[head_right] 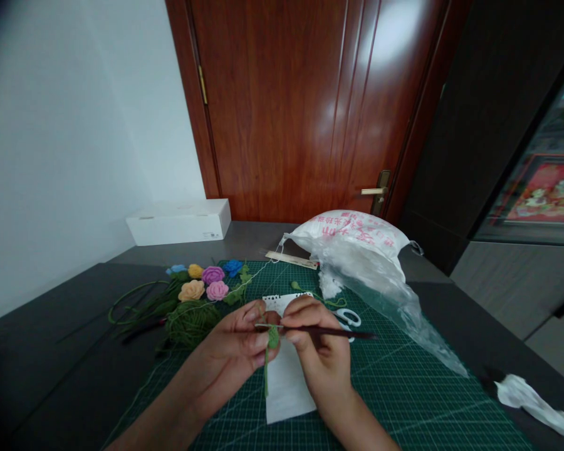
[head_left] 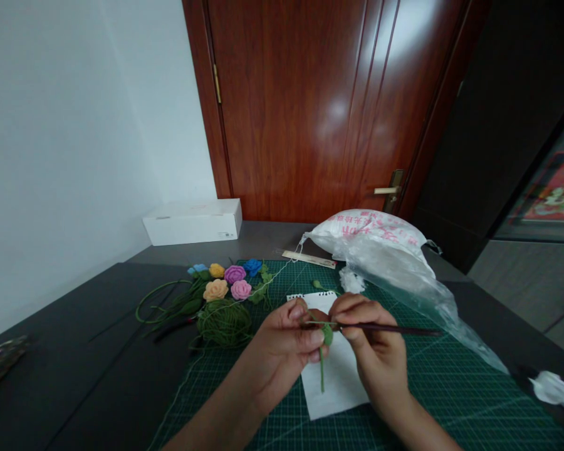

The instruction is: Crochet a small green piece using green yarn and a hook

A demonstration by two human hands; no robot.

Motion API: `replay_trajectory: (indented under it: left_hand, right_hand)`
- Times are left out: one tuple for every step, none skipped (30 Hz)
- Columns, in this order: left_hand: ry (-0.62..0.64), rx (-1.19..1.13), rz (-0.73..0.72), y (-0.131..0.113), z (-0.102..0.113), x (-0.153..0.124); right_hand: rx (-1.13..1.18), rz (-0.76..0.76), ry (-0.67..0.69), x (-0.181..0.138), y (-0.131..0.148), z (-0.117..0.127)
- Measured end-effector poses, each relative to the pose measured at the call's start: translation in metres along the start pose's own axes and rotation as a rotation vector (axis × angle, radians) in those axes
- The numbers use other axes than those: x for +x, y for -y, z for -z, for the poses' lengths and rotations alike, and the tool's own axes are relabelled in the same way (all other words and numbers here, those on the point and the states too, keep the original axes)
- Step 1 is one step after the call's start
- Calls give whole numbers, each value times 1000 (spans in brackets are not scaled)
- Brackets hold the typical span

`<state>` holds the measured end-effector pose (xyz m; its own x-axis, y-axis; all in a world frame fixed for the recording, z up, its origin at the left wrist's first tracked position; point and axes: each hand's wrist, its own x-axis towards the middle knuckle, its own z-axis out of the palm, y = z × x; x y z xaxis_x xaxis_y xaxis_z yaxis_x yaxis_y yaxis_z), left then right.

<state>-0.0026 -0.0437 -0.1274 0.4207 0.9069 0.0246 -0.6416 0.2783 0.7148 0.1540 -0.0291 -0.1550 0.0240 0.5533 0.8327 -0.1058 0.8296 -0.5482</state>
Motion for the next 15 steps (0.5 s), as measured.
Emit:
replay_trajectory:
  left_hand:
    - [14,8,-4,-2,1,0]
    - [30,22,-11,-4,3,-1]
    - [46,34,-13,-6,4,-1]
    - [58,42,-11,-8,5,-1]
    - [65,46,-5,-10,5,-1]
    - [67,49,4,-11,5,-1]
    - [68,57,8,-12,5,-1]
    - [70,78,0,-13,5,0]
    - [71,118,-24,-13,4,1]
    - [68,174,-61,-13,4,2]
    - [55,238,-104,-13,3,3]
    - [33,299,-145,-12,2,4]
    - [5,346,-177,-12,1,4]
    - [-23,374,-194,-11,1,5]
    - [-46,387,-202,-10,0,5]
  right_hand:
    - [105,-100,-48,-1,-1,-2]
    - [196,-184,-88,-2,-1,-4]
    - [277,-250,-104,-3,-1,-5]
    - [352,-302,-112,-3,0,-6]
    - [422,-348,-111,-2,1,-6]
    - [490,-392,-103,-1,2,-6]
    - [554,-438,-95,0,3,-7]
    - [609,-487,-86,2,5,-7]
    - [649,-535,-75,3,6,-8]
    - [670,-571,-62,4,6,-9]
    - [667,-591,-51,4,6,-10]
    - [641,-594,-43,3,5,-11]
    - [595,-581,-44,2,4,-13]
    - [536,-554,-56,0,3,-14]
    - [472,-525,-72,-1,1,-14]
